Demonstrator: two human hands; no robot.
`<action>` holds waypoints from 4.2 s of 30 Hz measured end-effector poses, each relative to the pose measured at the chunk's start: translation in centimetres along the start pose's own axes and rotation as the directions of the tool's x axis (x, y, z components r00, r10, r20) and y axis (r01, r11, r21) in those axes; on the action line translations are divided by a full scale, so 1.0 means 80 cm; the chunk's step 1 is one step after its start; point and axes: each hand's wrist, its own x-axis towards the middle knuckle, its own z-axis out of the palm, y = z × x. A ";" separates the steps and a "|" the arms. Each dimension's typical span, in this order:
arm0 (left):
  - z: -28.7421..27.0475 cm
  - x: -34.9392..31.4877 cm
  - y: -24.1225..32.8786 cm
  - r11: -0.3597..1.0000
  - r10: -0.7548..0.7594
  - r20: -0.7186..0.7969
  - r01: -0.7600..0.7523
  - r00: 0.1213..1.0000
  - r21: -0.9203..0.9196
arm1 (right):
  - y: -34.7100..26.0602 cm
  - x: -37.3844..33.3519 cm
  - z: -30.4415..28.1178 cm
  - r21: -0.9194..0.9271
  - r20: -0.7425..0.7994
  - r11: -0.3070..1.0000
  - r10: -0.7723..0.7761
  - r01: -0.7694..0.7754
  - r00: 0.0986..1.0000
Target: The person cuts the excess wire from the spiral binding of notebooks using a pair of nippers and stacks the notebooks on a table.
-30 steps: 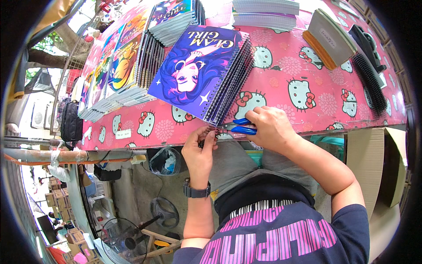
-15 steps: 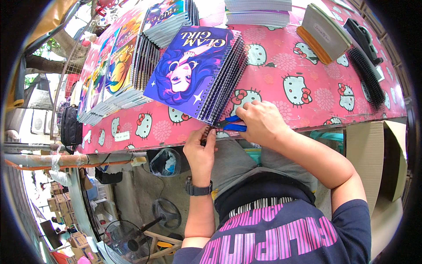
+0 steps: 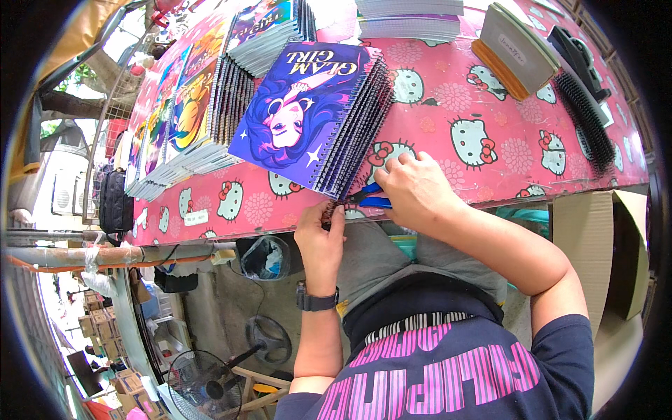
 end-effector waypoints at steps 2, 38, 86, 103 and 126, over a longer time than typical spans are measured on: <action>0.000 0.001 -0.003 0.993 0.066 0.009 -0.067 0.998 0.101 | 0.001 0.003 -0.003 0.042 0.061 0.999 0.011 -0.013 0.998; -0.007 -0.040 -0.096 -0.268 -0.140 0.726 0.680 0.674 -0.683 | 0.024 -0.038 -0.009 0.903 -0.189 0.414 0.150 0.112 0.970; -0.041 0.119 0.015 0.608 -0.052 0.150 0.151 0.987 -0.780 | -0.029 -0.004 0.007 0.424 -0.606 0.857 0.027 0.294 0.795; -0.040 0.119 0.007 0.617 -0.052 0.129 0.133 0.990 -0.776 | -0.024 0.001 0.011 0.484 -0.491 0.842 0.037 0.238 0.870; -0.040 0.116 0.011 0.579 -0.057 0.113 0.125 0.992 -0.806 | -0.014 -0.006 0.007 0.897 0.186 0.413 -0.026 -0.159 0.982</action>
